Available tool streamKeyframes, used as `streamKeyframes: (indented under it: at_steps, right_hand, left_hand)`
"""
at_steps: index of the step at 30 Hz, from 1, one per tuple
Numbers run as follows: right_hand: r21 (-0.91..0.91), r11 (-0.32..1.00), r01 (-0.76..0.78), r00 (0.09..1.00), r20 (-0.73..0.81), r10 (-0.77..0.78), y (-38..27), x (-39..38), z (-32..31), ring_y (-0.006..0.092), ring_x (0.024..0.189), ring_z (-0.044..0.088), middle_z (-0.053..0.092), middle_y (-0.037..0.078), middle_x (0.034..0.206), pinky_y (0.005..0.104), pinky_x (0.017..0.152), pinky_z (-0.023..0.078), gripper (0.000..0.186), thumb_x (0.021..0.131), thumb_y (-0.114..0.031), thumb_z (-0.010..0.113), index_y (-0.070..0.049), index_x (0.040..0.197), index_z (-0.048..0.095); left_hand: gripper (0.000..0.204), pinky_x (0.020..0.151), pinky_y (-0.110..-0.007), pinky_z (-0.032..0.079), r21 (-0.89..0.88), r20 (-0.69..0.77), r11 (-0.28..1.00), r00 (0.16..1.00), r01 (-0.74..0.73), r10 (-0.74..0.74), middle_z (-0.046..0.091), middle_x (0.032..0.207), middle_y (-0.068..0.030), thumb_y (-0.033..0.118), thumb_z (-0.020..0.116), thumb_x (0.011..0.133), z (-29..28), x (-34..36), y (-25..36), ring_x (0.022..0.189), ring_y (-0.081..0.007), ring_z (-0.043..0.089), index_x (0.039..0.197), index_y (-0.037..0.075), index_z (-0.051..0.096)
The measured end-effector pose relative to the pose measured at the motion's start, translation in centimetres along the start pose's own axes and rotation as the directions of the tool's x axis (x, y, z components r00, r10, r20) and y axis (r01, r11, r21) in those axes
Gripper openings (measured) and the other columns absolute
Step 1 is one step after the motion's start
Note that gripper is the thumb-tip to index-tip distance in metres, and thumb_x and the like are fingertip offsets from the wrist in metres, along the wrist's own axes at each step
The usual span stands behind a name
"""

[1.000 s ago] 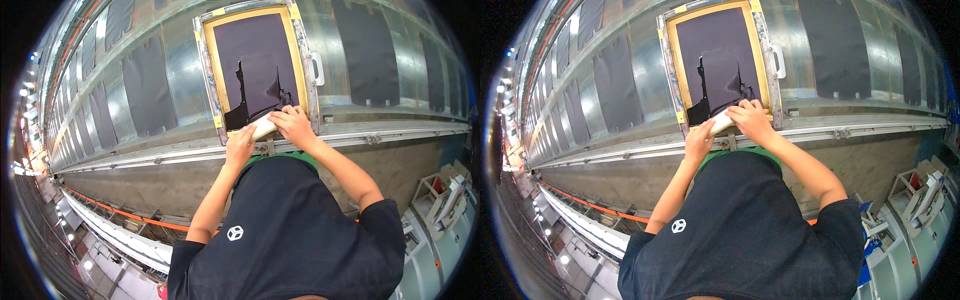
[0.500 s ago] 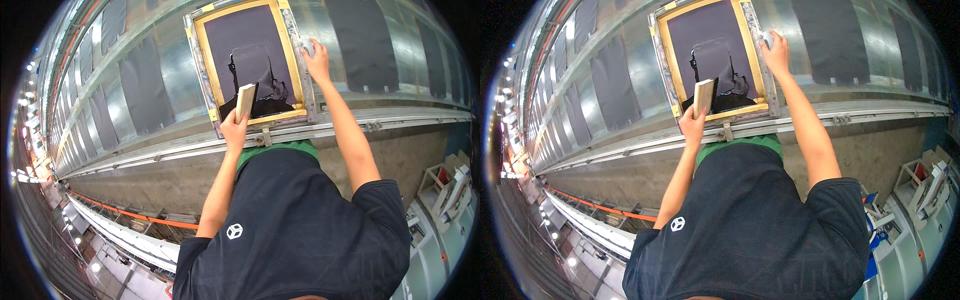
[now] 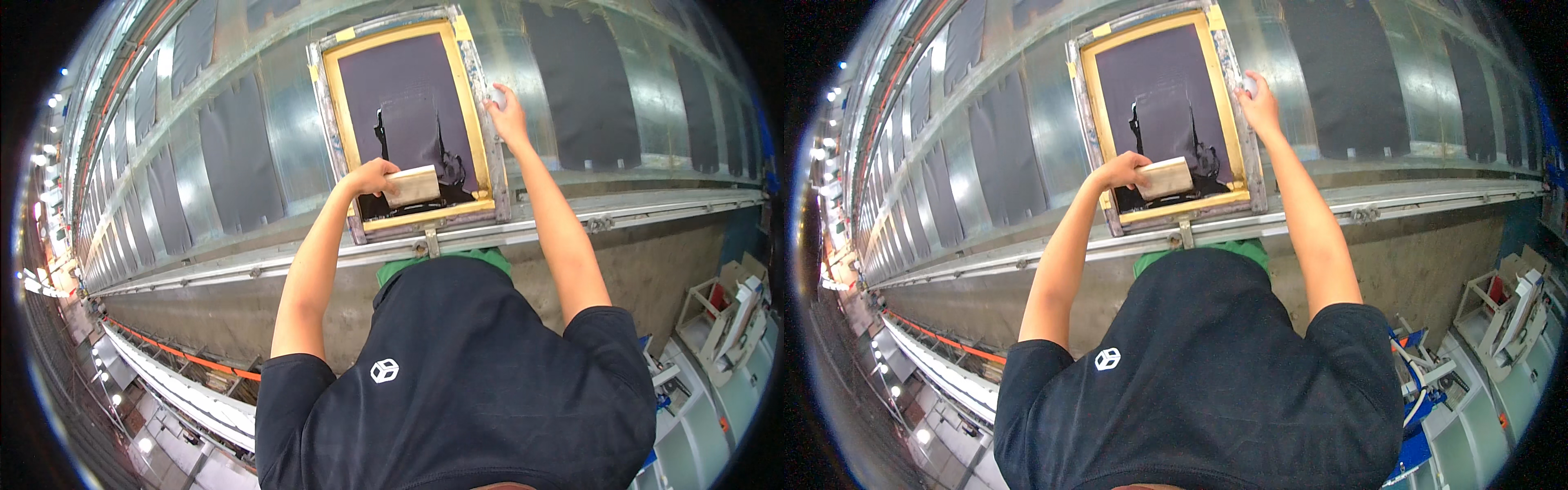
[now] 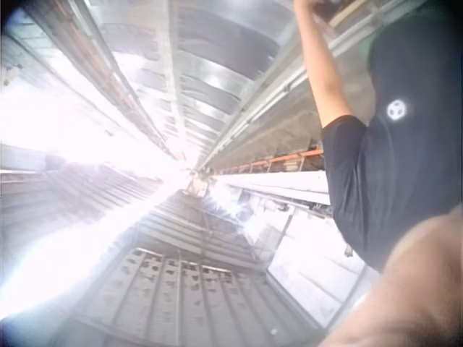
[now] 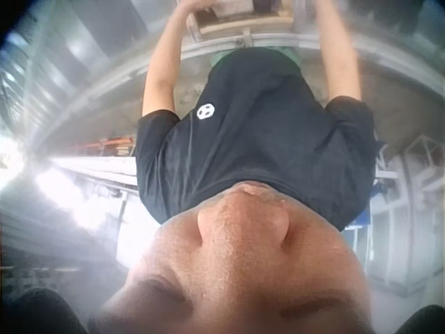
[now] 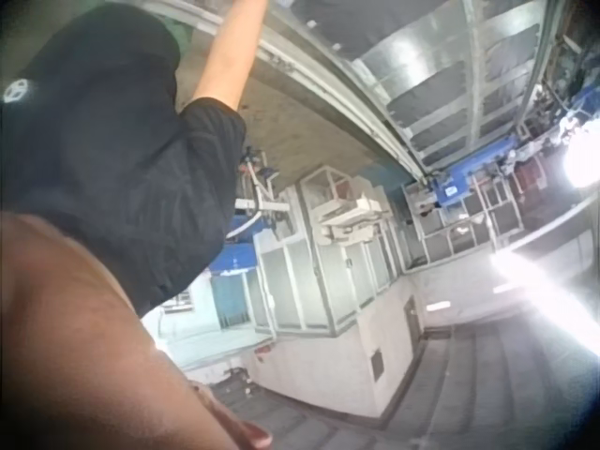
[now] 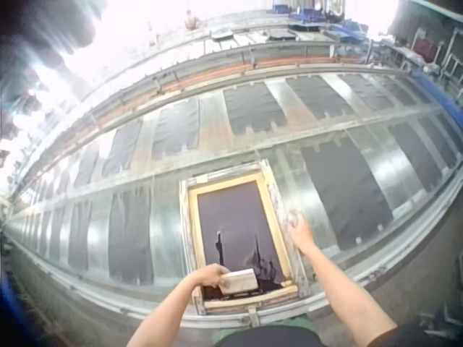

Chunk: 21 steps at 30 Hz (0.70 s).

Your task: The person uses a white squeegee to spread black ink across a purple screen printing frame. They repeatedly pull the ink from the bottom to the top of the frame, ensuring even coverage. The person briefly lifts the frame to inspect the ink distribution before continuing the spreading process.

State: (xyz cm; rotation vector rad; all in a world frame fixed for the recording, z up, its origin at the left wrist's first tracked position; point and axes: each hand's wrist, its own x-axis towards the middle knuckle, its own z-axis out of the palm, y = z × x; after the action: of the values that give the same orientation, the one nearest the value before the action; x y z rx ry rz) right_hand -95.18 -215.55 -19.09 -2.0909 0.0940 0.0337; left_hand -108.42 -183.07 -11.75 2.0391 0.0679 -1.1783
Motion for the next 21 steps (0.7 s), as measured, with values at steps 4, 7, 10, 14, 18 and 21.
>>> streamKeyframes:
  at_steps: [4, 7, 10, 14, 18, 21]
  right_hand:
    - [0.049, 0.993, -0.108, 0.993, 0.045, 0.106, -1.1, 0.7, -0.4, 0.0226, 0.079, 0.067, 0.069, 0.011, 0.084, 0.0387, 0.078, 0.053, 0.04, 0.091, -0.029, 0.074, -0.013, 0.127, 0.068]
    - [0.022, 0.997, -0.071, 0.996, 0.049, 0.069, -2.3, 0.8, -0.7, 0.0228, 0.077, 0.067, 0.069, 0.011, 0.081, 0.0392, 0.078, 0.053, 0.039, 0.091, -0.029, 0.073, -0.013, 0.126, 0.068]
    - [0.074, 0.996, -0.056, 0.998, 0.031, 0.054, -3.2, 0.9, -1.0, 0.0232, 0.075, 0.067, 0.068, 0.011, 0.078, 0.0389, 0.077, 0.053, 0.037, 0.091, -0.028, 0.072, -0.013, 0.125, 0.068]
    - [0.054, 0.998, -0.017, 1.0, -0.009, 0.017, -3.1, 1.1, -0.9, 0.0231, 0.075, 0.067, 0.071, 0.012, 0.08, 0.0385, 0.075, 0.052, 0.034, 0.092, -0.026, 0.071, -0.014, 0.124, 0.069]
    - [0.097, 0.994, -0.051, 0.997, -0.058, 0.056, -3.5, 1.2, -0.5, 0.0226, 0.073, 0.067, 0.073, 0.013, 0.081, 0.0385, 0.071, 0.051, 0.023, 0.096, -0.024, 0.067, -0.015, 0.117, 0.074]
    - [0.06, 0.998, 0.025, 0.989, -0.147, -0.016, -4.8, 1.0, -0.3, 0.0222, 0.071, 0.066, 0.072, 0.012, 0.079, 0.0385, 0.07, 0.051, 0.02, 0.098, -0.026, 0.066, -0.016, 0.113, 0.076]
  left_hand:
    - [0.044, 0.08, -0.035, 0.056, 0.028, -0.189, 0.997, 0.979, -0.074, 0.078, 0.076, 0.097, -0.0112, 0.013, 0.082, 0.077, -4.0, 0.6, 1.6, 0.09, -0.02, 0.07, 0.117, 0.0, 0.073]
    - [0.039, 0.089, -0.037, 0.055, 0.142, -0.44, 0.978, 0.876, -0.15, 0.199, 0.077, 0.102, -0.017, 0.011, 0.08, 0.077, -6.1, 0.6, 3.0, 0.096, -0.0287, 0.073, 0.114, 0.002, 0.075]
    - [0.035, 0.092, -0.039, 0.054, 0.242, -0.682, 0.955, 0.671, -0.169, 0.291, 0.076, 0.106, -0.0167, 0.009, 0.076, 0.081, -4.9, 0.6, 4.2, 0.102, -0.0342, 0.072, 0.116, 0.005, 0.074]
    - [0.039, 0.1, -0.041, 0.053, 0.365, -0.793, 0.907, 0.44, -0.211, 0.422, 0.074, 0.119, -0.0121, 0.001, 0.073, 0.08, -0.1, 0.6, 3.8, 0.113, -0.0333, 0.068, 0.119, 0.008, 0.072]
    - [0.049, 0.109, -0.042, 0.049, 0.497, -0.766, 0.841, 0.347, -0.214, 0.541, 0.07, 0.131, -0.0085, -0.007, 0.07, 0.073, 6.0, -0.2, 0.8, 0.128, -0.0324, 0.062, 0.119, 0.011, 0.072]
    - [0.053, 0.107, -0.042, 0.049, 0.521, -0.756, 0.825, 0.332, -0.216, 0.564, 0.07, 0.13, -0.0069, -0.007, 0.068, 0.071, 10.0, -2.8, -1.1, 0.13, -0.0317, 0.061, 0.12, 0.012, 0.072]
